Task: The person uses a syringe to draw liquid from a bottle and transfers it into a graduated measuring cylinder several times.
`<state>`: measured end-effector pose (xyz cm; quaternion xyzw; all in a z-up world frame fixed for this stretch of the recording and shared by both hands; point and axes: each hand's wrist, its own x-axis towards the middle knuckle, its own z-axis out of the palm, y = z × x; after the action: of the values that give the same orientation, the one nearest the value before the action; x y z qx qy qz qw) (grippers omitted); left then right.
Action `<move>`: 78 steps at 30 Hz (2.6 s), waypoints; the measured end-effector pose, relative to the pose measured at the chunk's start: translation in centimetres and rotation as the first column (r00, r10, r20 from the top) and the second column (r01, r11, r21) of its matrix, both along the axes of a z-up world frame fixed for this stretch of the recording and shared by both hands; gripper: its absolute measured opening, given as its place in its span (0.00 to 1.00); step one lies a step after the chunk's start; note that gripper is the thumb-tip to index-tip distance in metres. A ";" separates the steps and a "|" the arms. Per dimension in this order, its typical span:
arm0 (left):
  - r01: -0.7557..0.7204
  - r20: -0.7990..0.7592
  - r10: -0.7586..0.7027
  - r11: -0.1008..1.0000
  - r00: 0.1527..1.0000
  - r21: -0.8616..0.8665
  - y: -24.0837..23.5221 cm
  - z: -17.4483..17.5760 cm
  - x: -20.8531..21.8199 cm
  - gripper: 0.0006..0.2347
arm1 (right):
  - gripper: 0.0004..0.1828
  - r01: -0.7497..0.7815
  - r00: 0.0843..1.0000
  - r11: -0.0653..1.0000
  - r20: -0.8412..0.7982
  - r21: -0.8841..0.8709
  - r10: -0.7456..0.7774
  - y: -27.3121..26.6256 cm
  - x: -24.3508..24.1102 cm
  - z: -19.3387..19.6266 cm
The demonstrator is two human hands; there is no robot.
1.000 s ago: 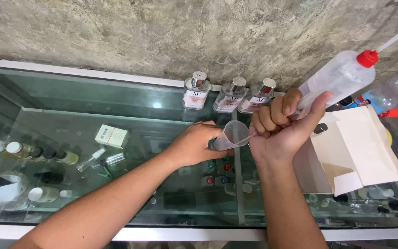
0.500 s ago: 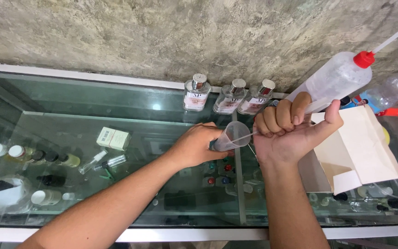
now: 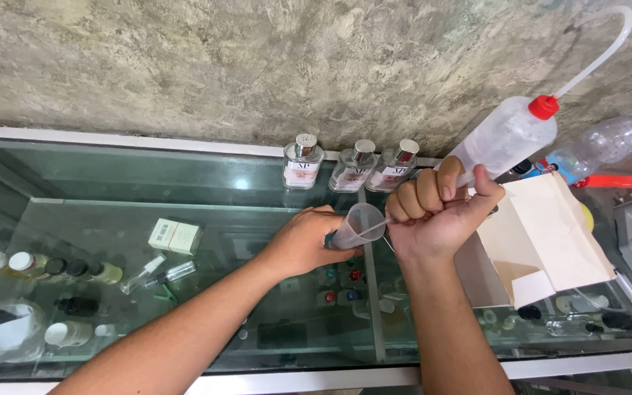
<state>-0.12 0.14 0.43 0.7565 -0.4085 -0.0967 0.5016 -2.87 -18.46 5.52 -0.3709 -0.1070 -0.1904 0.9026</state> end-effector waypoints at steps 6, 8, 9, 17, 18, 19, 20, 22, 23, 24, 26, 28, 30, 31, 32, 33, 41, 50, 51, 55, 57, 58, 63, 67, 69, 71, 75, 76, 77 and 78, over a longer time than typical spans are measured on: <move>-0.023 -0.052 0.023 1.000 0.998 0.015 -0.2 -0.1 -0.1 0.07 | 0.15 -0.031 0.999 1.000 -0.015 0.002 0.031 -0.6 0.2 -0.7; -0.023 -0.055 0.024 1.000 0.998 0.009 -0.2 -0.1 -0.1 0.06 | 0.14 -0.027 1.000 1.000 -0.012 -0.002 0.027 -0.5 0.3 -0.8; -0.025 -0.060 0.025 1.000 0.998 0.006 -0.2 -0.1 -0.1 0.06 | 0.13 -0.024 1.000 1.000 -0.012 -0.003 0.024 -0.3 0.3 -0.8; -0.024 -0.088 0.023 1.000 0.996 -0.006 0.0 0.6 -0.5 0.13 | 0.12 0.046 0.997 0.998 0.060 0.051 -0.049 0.3 0.7 -0.7; -0.024 -0.110 0.023 1.000 0.994 -0.013 0.0 0.3 -0.5 0.18 | 0.11 0.052 0.997 0.998 0.060 0.037 -0.054 0.2 0.8 -0.7; -0.023 -0.109 0.021 1.000 0.994 -0.015 0.0 0.1 -0.4 0.18 | 0.11 0.054 0.997 0.998 0.061 0.035 -0.056 0.3 0.9 -0.6; -0.028 -0.066 0.028 1.000 0.997 0.010 0.1 -0.1 -0.3 0.19 | 0.11 0.102 0.993 0.995 0.056 -0.014 -0.101 0.4 0.8 -0.6; -0.029 -0.017 0.029 0.999 0.999 0.030 0.1 0.0 -0.4 0.21 | 0.11 0.154 0.987 0.986 0.059 -0.067 -0.150 0.9 0.2 0.3; -0.037 -0.066 0.039 0.999 0.997 0.032 0.2 0.2 -0.6 0.20 | 0.11 0.220 0.975 0.967 0.070 -0.131 -0.212 1.3 -0.4 1.3; -0.044 -0.113 0.048 0.998 0.992 0.035 0.3 0.6 -0.7 0.21 | 0.12 0.285 0.958 0.939 0.087 -0.193 -0.273 1.7 -1.0 2.4; -0.051 -0.106 0.054 0.998 0.993 0.036 0.4 0.4 -0.6 0.21 | 0.12 0.297 0.953 0.933 0.131 -0.205 -0.274 0.5 -3.0 3.7; -0.068 -0.097 0.071 0.997 0.993 0.039 0.3 -0.1 -0.3 0.21 | 0.12 0.300 0.948 0.930 0.175 -0.213 -0.265 -0.3 -5.6 4.9; -0.102 -0.056 0.101 0.994 0.993 -0.027 -0.1 -1.1 0.2 0.19 | 0.11 0.375 0.921 0.878 0.221 -0.295 -0.320 -0.9 -8.8 6.1; -0.109 -0.051 0.108 0.994 0.993 -0.030 -0.2 -1.8 0.5 0.19 | 0.11 0.371 0.922 0.881 0.227 -0.295 -0.313 -1.8 -9.7 5.2; -0.112 -0.060 0.113 0.994 0.992 0.013 -0.4 -2.5 0.7 0.19 | 0.08 0.360 0.928 0.872 0.227 -0.332 -0.297 -2.9 -10.8 4.4; -0.114 -0.069 0.117 0.992 0.991 0.056 -0.7 -3.1 0.8 0.19 | 0.05 0.349 0.933 0.862 0.226 -0.369 -0.281 -3.9 -12.0 3.6; -0.196 -0.061 0.209 0.965 0.976 0.173 3.0 1.4 -2.8 0.39 | 0.06 0.474 0.770 0.418 0.135 -0.775 -0.624 -3.1 -19.2 0.6; -0.129 -0.607 -0.030 0.968 0.794 -0.217 -1.6 11.6 -16.6 0.23 | 0.08 0.409 0.879 0.337 0.267 -0.848 -0.395 1.7 -21.2 0.0; -0.220 -0.741 -0.141 0.904 0.656 -0.367 -2.8 12.5 -17.1 0.24 | 0.09 0.362 0.908 0.301 0.261 -0.882 -0.328 2.3 -21.1 0.4; -0.404 -0.813 -0.189 0.792 0.551 -0.458 -5.1 10.7 -16.9 0.16 | 0.06 0.388 0.871 0.216 0.280 -0.896 -0.403 2.6 -22.3 2.1; -0.324 -0.762 -0.228 0.804 0.606 -0.499 -5.5 9.3 -16.0 0.14 | 0.08 0.429 0.858 0.163 0.344 -0.889 -0.380 2.6 -22.9 3.2; -0.323 -0.761 -0.229 0.804 0.607 -0.499 -5.4 9.4 -15.1 0.14 | 0.08 0.430 0.858 0.163 0.345 -0.888 -0.381 2.7 -22.9 2.9; -0.347 -0.678 -0.142 0.773 0.722 -0.531 -7.2 6.2 -14.1 0.14 | 0.09 0.470 0.866 0.144 0.423 -0.871 -0.266 0.4 -22.0 1.7; -0.296 -0.717 0.079 0.938 0.693 -0.182 -4.3 10.5 -14.6 0.18 | 0.09 0.230 0.970 0.274 0.196 -0.934 -0.146 -0.3 -22.1 7.3; -0.397 -0.567 0.052 0.767 0.822 -0.504 -3.2 8.8 -12.2 0.15 | 0.23 -0.284 0.956 0.176 -0.292 -0.943 -0.021 -1.1 -24.1 11.7; -0.374 -0.557 0.053 0.794 0.829 -0.479 -2.6 10.1 -13.2 0.16 | 0.22 -0.269 0.958 0.120 -0.278 -0.956 -0.070 -2.3 -24.0 11.9; -0.381 -0.661 -0.083 0.761 0.746 -0.525 -2.4 11.5 -15.4 0.14 | 0.20 -0.292 0.934 -0.102 -0.261 -0.951 -0.246 -4.3 -23.9 12.0; -0.383 -0.666 -0.086 0.761 0.741 -0.524 -2.6 11.5 -15.5 0.14 | 0.20 -0.298 0.931 -0.103 -0.266 -0.949 -0.248 -4.9 -24.2 11.9; -0.402 -0.680 -0.071 0.759 0.730 -0.511 -2.8 11.5 -15.6 0.14 | 0.20 -0.320 0.915 -0.186 -0.251 -0.929 -0.317 -5.5 -24.4 11.8; -0.419 -0.687 -0.055 0.757 0.724 -0.502 -2.9 11.6 -15.4 0.14 | 0.20 -0.336 0.898 -0.268 -0.221 -0.903 -0.380 -6.1 -24.4 11.8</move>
<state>-15.50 -2.78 12.01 0.4974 -0.1283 -0.1646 0.8421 -27.31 -24.58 17.35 -0.9717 -0.0013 0.0438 0.2320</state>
